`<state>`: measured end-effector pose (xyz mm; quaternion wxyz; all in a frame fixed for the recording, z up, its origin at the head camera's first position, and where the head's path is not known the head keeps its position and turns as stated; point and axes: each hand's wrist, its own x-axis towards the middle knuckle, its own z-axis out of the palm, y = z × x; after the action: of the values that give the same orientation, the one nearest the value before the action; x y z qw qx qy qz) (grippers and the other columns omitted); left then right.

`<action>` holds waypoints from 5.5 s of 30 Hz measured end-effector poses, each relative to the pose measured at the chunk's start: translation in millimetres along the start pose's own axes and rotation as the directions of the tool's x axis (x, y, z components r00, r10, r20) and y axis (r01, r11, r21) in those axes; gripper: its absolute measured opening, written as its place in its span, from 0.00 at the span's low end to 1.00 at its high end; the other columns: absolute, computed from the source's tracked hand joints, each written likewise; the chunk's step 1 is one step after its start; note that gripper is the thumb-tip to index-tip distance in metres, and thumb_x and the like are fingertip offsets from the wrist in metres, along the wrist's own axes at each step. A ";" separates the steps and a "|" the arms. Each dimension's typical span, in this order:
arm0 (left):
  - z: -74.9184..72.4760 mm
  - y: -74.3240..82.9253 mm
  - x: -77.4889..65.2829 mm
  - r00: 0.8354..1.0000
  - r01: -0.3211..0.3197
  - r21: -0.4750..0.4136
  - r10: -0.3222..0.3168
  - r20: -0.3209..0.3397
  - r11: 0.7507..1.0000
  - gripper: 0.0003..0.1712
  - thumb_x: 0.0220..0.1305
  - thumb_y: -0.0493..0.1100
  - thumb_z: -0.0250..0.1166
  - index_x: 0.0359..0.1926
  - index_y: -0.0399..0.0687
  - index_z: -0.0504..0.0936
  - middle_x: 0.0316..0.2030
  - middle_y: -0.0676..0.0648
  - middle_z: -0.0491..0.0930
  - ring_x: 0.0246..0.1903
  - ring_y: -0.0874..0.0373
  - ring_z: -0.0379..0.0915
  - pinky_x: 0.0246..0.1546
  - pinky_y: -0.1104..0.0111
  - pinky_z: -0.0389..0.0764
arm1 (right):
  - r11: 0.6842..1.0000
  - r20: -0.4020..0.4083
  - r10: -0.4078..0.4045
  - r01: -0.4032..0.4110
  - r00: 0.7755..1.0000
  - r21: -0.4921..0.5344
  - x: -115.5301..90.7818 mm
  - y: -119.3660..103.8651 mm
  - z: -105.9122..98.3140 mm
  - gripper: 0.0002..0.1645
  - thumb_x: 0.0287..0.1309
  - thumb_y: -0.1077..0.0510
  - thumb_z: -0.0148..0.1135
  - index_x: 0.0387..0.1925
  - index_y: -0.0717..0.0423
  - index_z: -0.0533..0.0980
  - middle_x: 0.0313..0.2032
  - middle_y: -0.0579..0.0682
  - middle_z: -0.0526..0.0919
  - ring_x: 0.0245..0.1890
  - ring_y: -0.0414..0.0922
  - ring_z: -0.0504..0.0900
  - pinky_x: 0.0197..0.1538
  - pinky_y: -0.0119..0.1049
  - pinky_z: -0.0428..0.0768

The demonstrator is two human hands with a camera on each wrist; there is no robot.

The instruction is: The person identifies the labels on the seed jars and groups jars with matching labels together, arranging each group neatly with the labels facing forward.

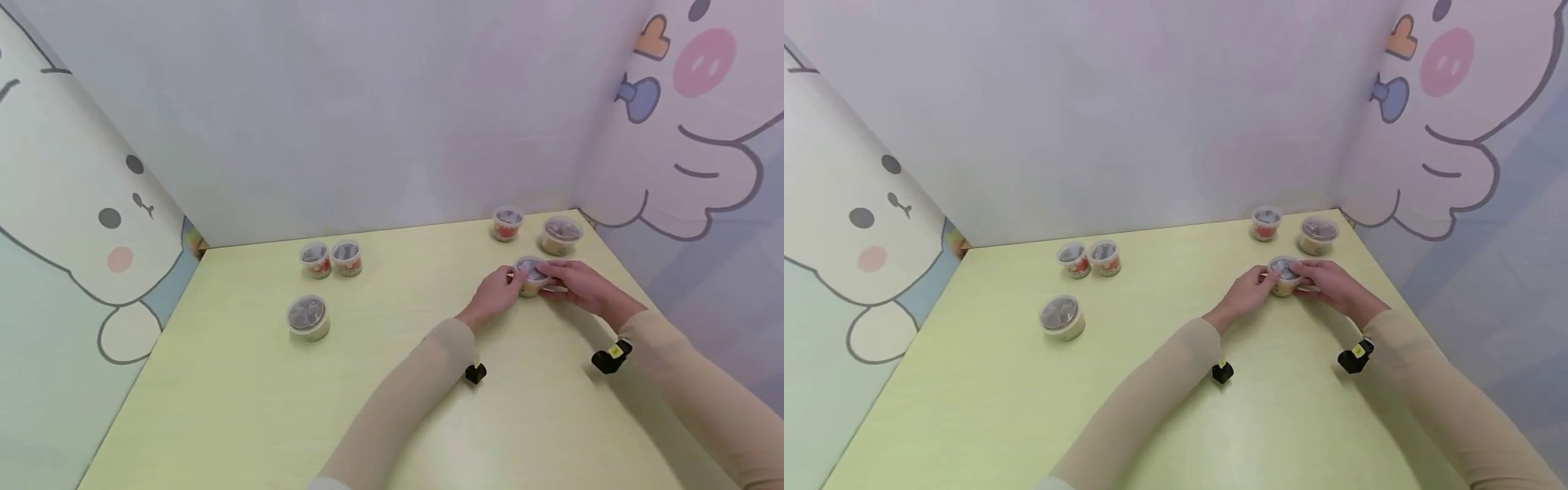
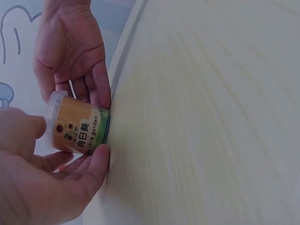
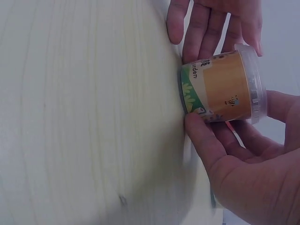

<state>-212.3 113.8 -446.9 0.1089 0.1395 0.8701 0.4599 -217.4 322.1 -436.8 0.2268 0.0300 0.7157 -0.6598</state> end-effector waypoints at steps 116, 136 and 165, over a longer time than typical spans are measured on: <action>-192.6 -71.1 -78.5 0.992 0.101 -0.499 -0.050 0.115 0.861 0.34 0.78 0.65 0.43 0.64 0.42 0.69 0.50 0.41 0.72 0.34 0.53 0.79 0.34 0.66 0.80 | 0.946 0.367 -0.086 -0.039 0.926 0.321 17.2 -72.6 184.7 0.31 0.79 0.42 0.45 0.70 0.56 0.58 0.63 0.58 0.67 0.58 0.54 0.72 0.60 0.46 0.78; -186.1 -73.8 -80.5 0.982 0.178 -0.512 -0.117 0.150 0.840 0.35 0.77 0.66 0.41 0.63 0.42 0.69 0.51 0.42 0.73 0.36 0.53 0.78 0.36 0.65 0.81 | 0.946 0.328 -0.033 -0.076 0.944 0.315 19.5 -65.9 186.6 0.31 0.76 0.38 0.48 0.69 0.48 0.56 0.62 0.57 0.64 0.56 0.52 0.69 0.55 0.42 0.80; -188.3 -65.2 -90.4 0.989 0.147 -0.526 -0.137 0.060 0.837 0.30 0.77 0.62 0.42 0.67 0.46 0.62 0.55 0.40 0.71 0.40 0.50 0.80 0.34 0.65 0.80 | 0.960 0.275 -0.116 0.037 0.955 0.279 20.3 -70.0 197.3 0.35 0.76 0.44 0.53 0.76 0.49 0.55 0.68 0.60 0.61 0.55 0.57 0.76 0.58 0.51 0.80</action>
<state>-196.8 -97.2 -391.4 0.1854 0.0438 0.7166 0.6710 -203.3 118.9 -384.2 0.2964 -0.0636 0.5788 -0.7570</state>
